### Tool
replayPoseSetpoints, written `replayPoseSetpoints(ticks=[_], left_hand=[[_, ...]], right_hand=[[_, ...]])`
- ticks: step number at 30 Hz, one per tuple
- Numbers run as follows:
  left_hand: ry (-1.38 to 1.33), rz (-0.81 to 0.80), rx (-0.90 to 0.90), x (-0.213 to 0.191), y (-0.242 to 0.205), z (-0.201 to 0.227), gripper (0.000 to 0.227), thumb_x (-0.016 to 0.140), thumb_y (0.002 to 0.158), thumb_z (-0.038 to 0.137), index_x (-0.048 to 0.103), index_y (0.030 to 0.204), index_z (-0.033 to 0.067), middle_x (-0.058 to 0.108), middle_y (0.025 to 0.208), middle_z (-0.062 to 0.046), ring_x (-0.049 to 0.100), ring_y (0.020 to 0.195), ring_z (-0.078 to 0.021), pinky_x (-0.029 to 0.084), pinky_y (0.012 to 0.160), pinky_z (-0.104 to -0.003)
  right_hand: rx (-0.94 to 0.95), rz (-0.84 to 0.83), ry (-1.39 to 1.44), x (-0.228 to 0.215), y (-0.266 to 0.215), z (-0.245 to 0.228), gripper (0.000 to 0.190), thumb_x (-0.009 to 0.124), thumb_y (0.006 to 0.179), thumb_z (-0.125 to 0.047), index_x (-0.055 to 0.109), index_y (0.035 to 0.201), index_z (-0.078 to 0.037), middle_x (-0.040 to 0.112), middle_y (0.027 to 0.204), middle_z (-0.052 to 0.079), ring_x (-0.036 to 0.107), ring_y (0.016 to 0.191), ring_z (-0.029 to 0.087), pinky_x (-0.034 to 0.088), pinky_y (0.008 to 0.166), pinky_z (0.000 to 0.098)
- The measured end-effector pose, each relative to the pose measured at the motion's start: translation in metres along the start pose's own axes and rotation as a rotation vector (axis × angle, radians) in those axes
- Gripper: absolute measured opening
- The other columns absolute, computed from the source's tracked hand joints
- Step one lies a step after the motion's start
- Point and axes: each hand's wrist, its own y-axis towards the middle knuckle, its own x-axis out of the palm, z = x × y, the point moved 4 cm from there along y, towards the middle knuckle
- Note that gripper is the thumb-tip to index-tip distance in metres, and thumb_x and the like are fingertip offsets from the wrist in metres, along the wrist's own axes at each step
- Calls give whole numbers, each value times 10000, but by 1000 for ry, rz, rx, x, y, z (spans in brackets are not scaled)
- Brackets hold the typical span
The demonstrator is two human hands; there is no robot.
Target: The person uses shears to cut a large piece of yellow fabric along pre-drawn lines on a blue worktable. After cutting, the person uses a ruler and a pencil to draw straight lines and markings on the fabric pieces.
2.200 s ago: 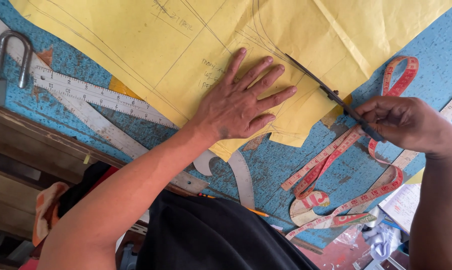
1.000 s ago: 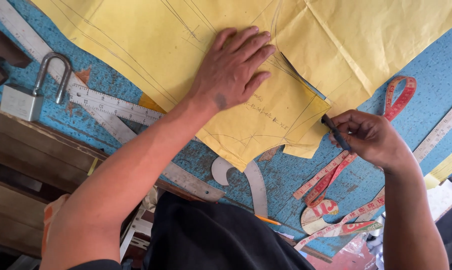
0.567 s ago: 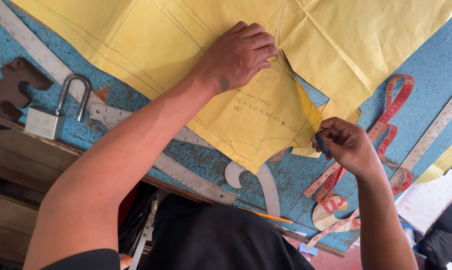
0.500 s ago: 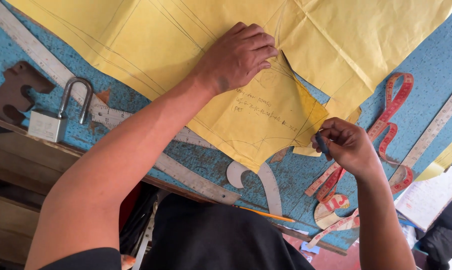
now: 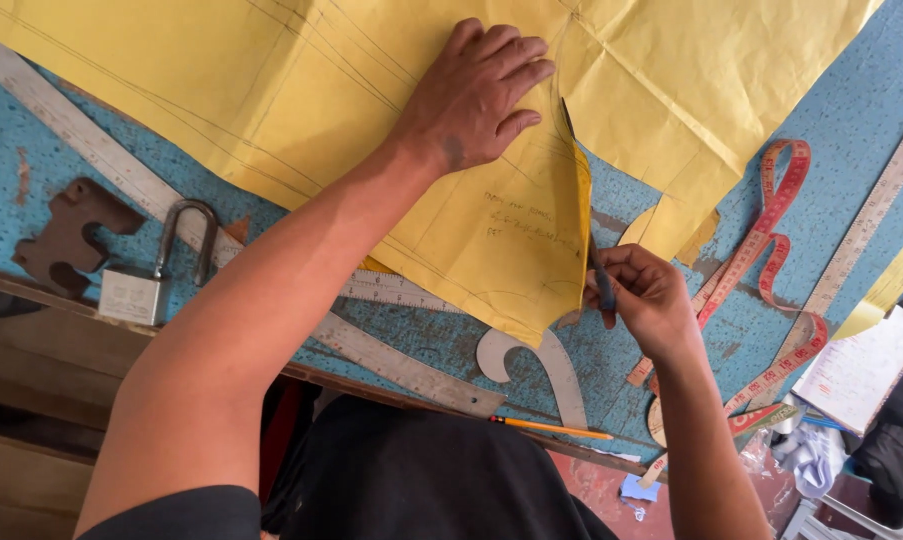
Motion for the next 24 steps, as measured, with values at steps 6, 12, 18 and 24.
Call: replayPoseSetpoints(ticks=[6,12,18,24], left_hand=[[9,-18,-8,3,-4,-2,524,528,1095,475,566,1461,102,548,1473,-84,448,1298,-286,292,1083,-492],[-61,50,36,-4,7,-8,440,675,995,385,637,1328,101,620,1313,-26,506,1162,-253,356,946,-432],[-44,-14,16,2,15,-15,441,603,1043,275,562,1418,46,537,1411,-117,490,1219,-285,393,976,-432],[13,-22,13,7,14,-16,483,542,1067,312,519,1467,41,535,1438,-96,474,1239,-277,396,990,-426]], right_hand=[[-59,68,70,25,11,-4,193,694,942,-100,690,1084,32,701,736,96,608,593,129,459,423,244],[-17,128,88,36,2,-17,174,703,915,-68,692,1052,39,674,692,98,577,553,113,445,391,230],[-52,181,153,54,11,-33,87,693,945,-70,658,969,7,670,702,94,583,553,122,435,404,226],[-12,219,208,67,12,-28,112,699,955,-83,665,1004,11,667,690,98,579,557,128,429,420,234]])
